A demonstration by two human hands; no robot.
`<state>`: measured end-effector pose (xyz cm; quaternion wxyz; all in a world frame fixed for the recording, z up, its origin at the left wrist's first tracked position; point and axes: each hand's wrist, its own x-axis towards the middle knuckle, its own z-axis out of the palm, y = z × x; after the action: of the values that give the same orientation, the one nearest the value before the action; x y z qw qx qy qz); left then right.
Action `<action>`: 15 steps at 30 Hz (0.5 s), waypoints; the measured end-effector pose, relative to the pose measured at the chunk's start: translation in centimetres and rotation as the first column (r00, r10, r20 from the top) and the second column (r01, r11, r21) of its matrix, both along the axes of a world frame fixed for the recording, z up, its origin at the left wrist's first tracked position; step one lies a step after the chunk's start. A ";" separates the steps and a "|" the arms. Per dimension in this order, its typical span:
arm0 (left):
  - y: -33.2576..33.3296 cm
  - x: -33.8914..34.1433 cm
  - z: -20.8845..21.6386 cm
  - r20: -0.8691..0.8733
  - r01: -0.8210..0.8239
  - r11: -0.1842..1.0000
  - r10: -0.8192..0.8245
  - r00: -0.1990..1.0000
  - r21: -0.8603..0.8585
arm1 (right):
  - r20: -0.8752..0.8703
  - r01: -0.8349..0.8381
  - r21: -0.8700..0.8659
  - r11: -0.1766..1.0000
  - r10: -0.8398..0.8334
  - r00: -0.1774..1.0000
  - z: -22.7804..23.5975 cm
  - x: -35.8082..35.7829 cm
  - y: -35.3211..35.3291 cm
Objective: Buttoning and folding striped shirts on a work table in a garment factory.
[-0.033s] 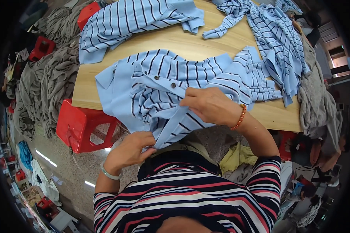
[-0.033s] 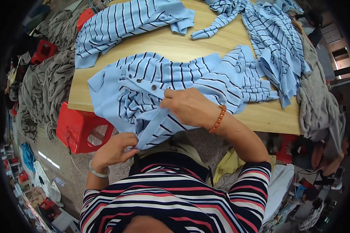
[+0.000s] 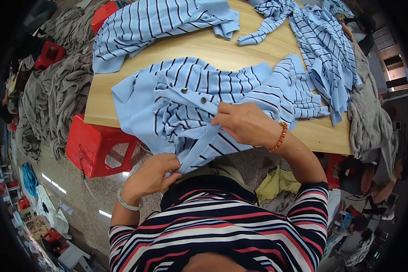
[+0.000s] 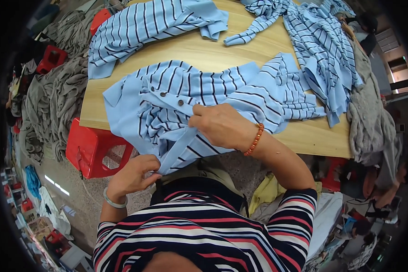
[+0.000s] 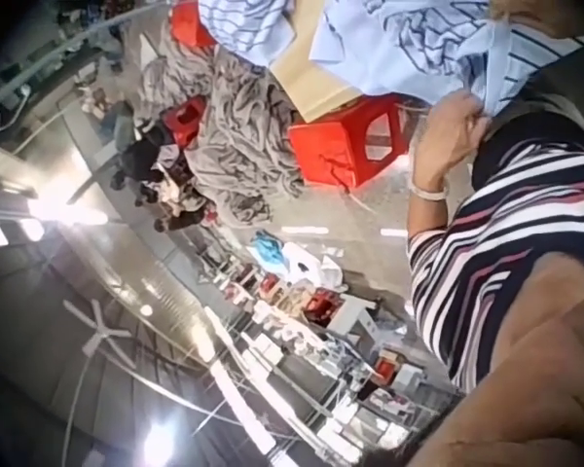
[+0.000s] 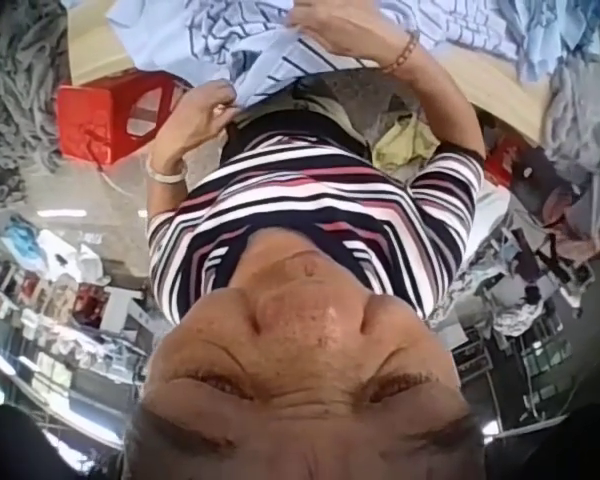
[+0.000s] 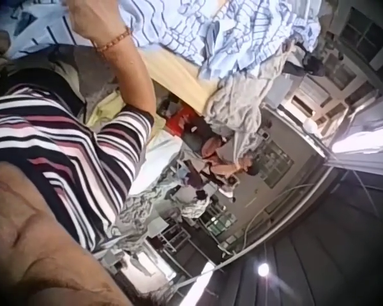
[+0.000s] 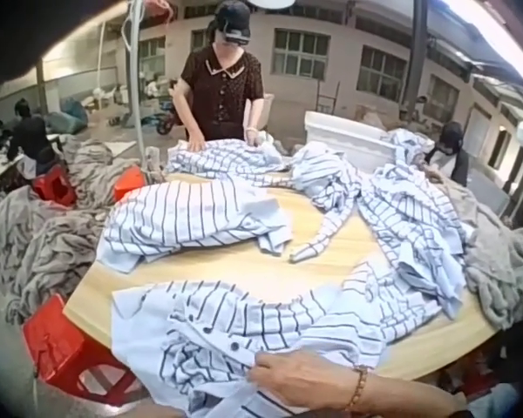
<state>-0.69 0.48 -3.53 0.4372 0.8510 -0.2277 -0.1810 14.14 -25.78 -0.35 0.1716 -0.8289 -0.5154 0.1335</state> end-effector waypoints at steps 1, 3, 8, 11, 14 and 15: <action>-0.1 0.1 0.0 0.020 -0.024 0.998 0.023 1.000 0.056 | 0.020 0.025 0.061 0.998 -0.026 0.999 -0.3 -0.2 -0.6; -0.4 -0.3 -0.1 0.035 -0.072 0.990 0.069 0.997 0.118 | 0.053 0.025 0.076 0.997 -0.029 0.998 -0.4 -0.7 -0.5; -7.2 2.0 0.3 0.210 -0.359 0.899 0.412 0.886 -0.251 | 0.032 0.013 0.276 0.961 -0.022 0.999 -0.3 -2.9 -0.4; -9.6 3.4 -1.1 0.113 -0.428 0.812 0.506 0.855 -0.398 | 0.026 0.029 0.299 0.954 -0.038 0.999 0.2 -3.7 -0.8; -9.9 3.9 -2.4 0.066 -0.399 0.802 0.473 0.879 -0.444 | -0.013 0.108 0.358 0.927 -0.110 0.994 0.4 -4.1 -1.1; -9.8 3.8 -2.6 0.102 -0.400 0.824 0.474 0.875 -0.401 | -0.035 0.144 0.363 0.921 -0.141 0.989 0.4 -4.2 -1.2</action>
<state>3.07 -9.28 -6.12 0.5936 0.7969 -0.0978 0.0551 9.91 -26.96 0.03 0.3338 -0.8174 -0.4687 0.0261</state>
